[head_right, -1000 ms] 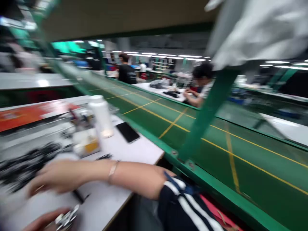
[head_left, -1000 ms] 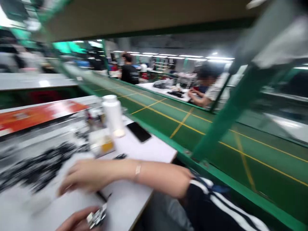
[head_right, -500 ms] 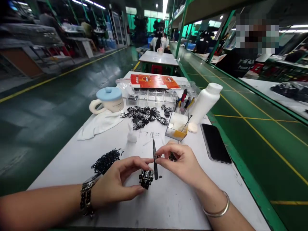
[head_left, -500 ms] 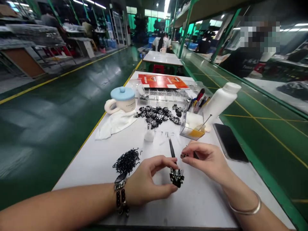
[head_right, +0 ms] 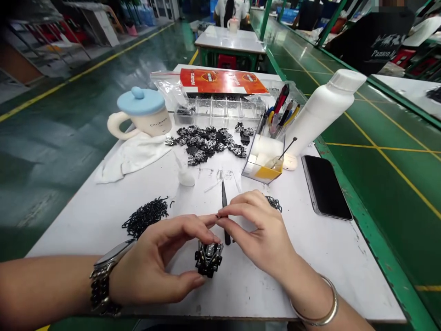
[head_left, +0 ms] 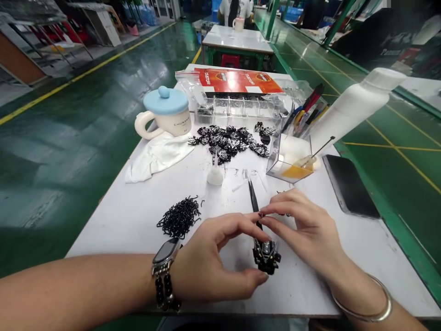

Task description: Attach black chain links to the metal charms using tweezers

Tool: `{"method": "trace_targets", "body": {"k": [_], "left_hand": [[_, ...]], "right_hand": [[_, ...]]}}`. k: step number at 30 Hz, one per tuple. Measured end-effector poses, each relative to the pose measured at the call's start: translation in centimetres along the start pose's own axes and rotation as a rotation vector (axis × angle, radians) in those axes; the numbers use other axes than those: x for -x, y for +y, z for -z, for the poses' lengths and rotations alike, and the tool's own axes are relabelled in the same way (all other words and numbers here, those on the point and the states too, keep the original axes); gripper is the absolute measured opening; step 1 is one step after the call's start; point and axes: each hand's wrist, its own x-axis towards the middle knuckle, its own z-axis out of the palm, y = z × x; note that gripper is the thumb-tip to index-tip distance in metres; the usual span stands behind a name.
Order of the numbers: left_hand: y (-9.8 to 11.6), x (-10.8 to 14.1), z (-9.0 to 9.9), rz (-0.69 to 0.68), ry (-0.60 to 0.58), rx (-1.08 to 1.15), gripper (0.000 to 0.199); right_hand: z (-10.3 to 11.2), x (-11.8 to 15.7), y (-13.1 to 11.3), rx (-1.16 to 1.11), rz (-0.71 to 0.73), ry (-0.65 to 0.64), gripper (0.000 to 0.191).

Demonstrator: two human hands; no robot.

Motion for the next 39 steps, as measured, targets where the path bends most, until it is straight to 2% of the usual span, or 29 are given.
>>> {"method": "trace_targets", "body": {"k": [5, 7, 12, 19, 23, 26, 29, 32, 36, 39], "left_hand": [[-0.1, -0.2, 0.0, -0.009, -0.002, -0.025, 0.034], [-0.2, -0.3, 0.0, -0.012, 0.005, -0.049, 0.034], [-0.4, -0.4, 0.0, -0.016, -0.006, -0.103, 0.034], [-0.9, -0.3, -0.1, 0.029, -0.009, -0.048, 0.036], [-0.8, -0.3, -0.2, 0.024, -0.01, -0.035, 0.036], [-0.6, -0.3, -0.2, 0.036, 0.019, -0.048, 0.036], [-0.3, -0.5, 0.0, 0.182, 0.032, -0.001, 0.033], [-0.2, -0.8, 0.2, 0.28, 0.012, 0.042, 0.031], [-0.3, -1.1, 0.3, 0.318, 0.0, -0.013, 0.038], [-0.4, -1.1, 0.4, 0.388, 0.028, 0.048, 0.045]], "right_hand": [[-0.1, 0.1, 0.1, 0.2, 0.28, 0.082, 0.026], [-0.2, 0.2, 0.0, 0.232, 0.35, 0.077, 0.029], [-0.2, 0.3, 0.1, 0.323, 0.371, 0.015, 0.03], [-0.4, 0.4, 0.7, 0.387, 0.366, -0.069, 0.024], [-0.2, 0.1, 0.6, 0.303, 0.315, -0.09, 0.019], [0.5, 0.0, 0.5, 0.193, 0.221, -0.026, 0.018], [1.2, 0.1, 0.6, -0.003, 0.037, 0.066, 0.015], [1.4, 0.3, 0.9, -0.217, -0.1, 0.08, 0.015], [1.3, 0.5, 0.8, -0.303, -0.096, 0.014, 0.015], [1.1, 0.5, 0.6, -0.363, -0.079, -0.034, 0.018]]}}
